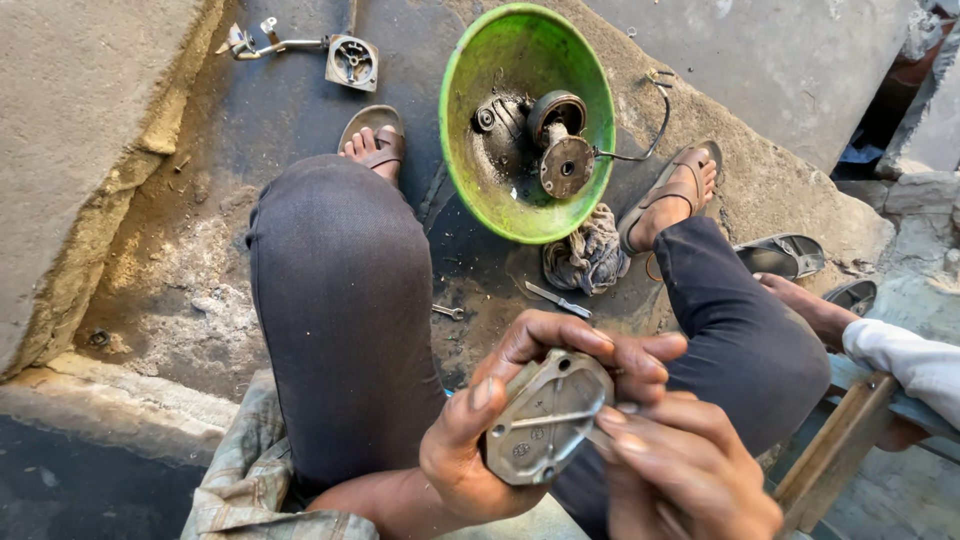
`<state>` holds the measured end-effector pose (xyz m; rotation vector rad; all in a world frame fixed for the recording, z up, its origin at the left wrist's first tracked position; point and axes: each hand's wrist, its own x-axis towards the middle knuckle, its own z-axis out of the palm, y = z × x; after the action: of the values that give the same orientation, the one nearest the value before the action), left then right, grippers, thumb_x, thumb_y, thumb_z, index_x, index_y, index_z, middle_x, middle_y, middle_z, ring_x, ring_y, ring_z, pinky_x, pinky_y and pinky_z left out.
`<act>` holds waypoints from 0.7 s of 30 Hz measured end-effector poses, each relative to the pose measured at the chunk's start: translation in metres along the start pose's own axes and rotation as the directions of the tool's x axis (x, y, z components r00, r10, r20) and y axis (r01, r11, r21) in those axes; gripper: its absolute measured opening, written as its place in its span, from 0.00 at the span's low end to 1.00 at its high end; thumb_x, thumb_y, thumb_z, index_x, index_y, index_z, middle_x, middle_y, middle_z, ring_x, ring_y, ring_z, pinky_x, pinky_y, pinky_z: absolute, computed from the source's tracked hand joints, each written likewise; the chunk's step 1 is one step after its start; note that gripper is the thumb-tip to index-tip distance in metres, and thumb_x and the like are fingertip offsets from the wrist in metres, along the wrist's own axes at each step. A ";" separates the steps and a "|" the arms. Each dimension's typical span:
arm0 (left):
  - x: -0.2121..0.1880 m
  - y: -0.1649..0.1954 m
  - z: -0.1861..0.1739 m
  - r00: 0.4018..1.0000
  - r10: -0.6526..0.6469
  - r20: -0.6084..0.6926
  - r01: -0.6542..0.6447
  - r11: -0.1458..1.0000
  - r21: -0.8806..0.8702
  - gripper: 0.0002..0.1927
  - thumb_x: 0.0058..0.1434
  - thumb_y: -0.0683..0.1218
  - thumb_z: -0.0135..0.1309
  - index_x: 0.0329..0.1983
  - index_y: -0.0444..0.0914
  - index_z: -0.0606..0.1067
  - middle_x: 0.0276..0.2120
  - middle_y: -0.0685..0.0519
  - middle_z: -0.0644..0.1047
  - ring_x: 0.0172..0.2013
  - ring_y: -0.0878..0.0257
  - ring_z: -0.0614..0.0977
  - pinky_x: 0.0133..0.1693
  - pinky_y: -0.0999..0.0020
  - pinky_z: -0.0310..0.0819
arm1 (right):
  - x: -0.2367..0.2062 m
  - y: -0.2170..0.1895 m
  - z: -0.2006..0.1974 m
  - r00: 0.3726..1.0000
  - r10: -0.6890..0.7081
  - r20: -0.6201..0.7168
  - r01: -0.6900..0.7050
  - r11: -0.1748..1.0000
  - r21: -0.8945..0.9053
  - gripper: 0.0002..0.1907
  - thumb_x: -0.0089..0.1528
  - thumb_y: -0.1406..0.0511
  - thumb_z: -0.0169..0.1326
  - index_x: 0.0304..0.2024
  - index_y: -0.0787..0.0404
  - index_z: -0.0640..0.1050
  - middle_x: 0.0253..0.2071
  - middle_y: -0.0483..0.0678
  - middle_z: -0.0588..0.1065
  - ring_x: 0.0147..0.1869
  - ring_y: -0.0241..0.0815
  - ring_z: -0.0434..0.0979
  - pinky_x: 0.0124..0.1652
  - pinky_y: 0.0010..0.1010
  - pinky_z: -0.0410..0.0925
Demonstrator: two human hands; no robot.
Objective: The person scrubs a small metal part with a wire brush, then wipes it with a cloth. The part is held in the left hand while the right hand performs the scrubbing and wiping.
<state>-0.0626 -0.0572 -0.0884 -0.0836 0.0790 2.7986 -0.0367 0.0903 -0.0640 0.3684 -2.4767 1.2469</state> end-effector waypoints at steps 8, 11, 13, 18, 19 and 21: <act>0.002 0.008 -0.004 0.996 -0.068 -0.058 0.080 0.967 0.242 0.36 0.63 0.59 0.52 0.64 0.27 0.66 0.62 0.31 0.70 0.58 0.42 0.74 0.63 0.47 0.69 | 0.008 -0.011 0.019 0.999 0.017 -0.049 -0.019 0.998 -0.056 0.12 0.53 0.77 0.66 0.37 0.67 0.78 0.34 0.53 0.76 0.35 0.44 0.81 0.41 0.36 0.76; 0.003 0.008 -0.005 0.989 0.147 0.029 -0.143 0.868 0.475 0.36 0.76 0.62 0.39 0.69 0.27 0.68 0.63 0.33 0.72 0.59 0.48 0.75 0.60 0.55 0.73 | 0.006 -0.008 0.023 0.996 -0.069 -0.058 0.073 0.994 0.078 0.11 0.62 0.74 0.65 0.44 0.67 0.77 0.37 0.51 0.76 0.34 0.36 0.79 0.38 0.26 0.74; 0.003 0.012 -0.006 0.964 0.254 0.079 -0.230 0.646 0.728 0.38 0.79 0.65 0.30 0.68 0.28 0.69 0.64 0.34 0.74 0.58 0.50 0.78 0.60 0.58 0.74 | 0.002 -0.005 0.021 0.949 0.315 -0.025 -0.273 0.857 0.438 0.14 0.62 0.68 0.63 0.47 0.68 0.76 0.36 0.49 0.76 0.32 0.32 0.76 0.34 0.20 0.70; 0.007 0.013 -0.007 0.887 0.382 0.261 -0.343 0.165 0.925 0.41 0.77 0.68 0.19 0.68 0.31 0.65 0.61 0.35 0.76 0.61 0.51 0.80 0.63 0.58 0.76 | -0.007 0.020 0.021 0.792 0.530 0.302 -0.576 0.488 0.656 0.30 0.59 0.59 0.67 0.52 0.76 0.72 0.42 0.50 0.76 0.39 0.30 0.72 0.38 0.20 0.65; 0.006 0.010 -0.006 0.889 0.396 0.228 -0.340 0.239 0.909 0.42 0.76 0.70 0.19 0.69 0.32 0.64 0.62 0.35 0.75 0.61 0.51 0.81 0.62 0.60 0.77 | -0.009 0.025 0.023 0.777 0.536 0.331 -0.578 0.398 0.712 0.27 0.62 0.63 0.66 0.53 0.78 0.72 0.41 0.51 0.76 0.37 0.31 0.72 0.36 0.21 0.65; 0.003 0.006 -0.004 0.902 0.399 0.162 -0.327 0.392 0.860 0.43 0.75 0.72 0.22 0.71 0.33 0.61 0.65 0.32 0.73 0.62 0.50 0.79 0.62 0.59 0.76 | -0.015 0.031 0.023 0.745 0.549 0.379 -0.584 0.263 0.768 0.25 0.64 0.66 0.66 0.55 0.80 0.73 0.39 0.53 0.77 0.33 0.30 0.71 0.32 0.21 0.64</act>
<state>-0.0672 -0.0623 -0.0928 0.1058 1.7455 2.7520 -0.0395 0.0911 -0.1055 -0.3886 -1.7679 2.8091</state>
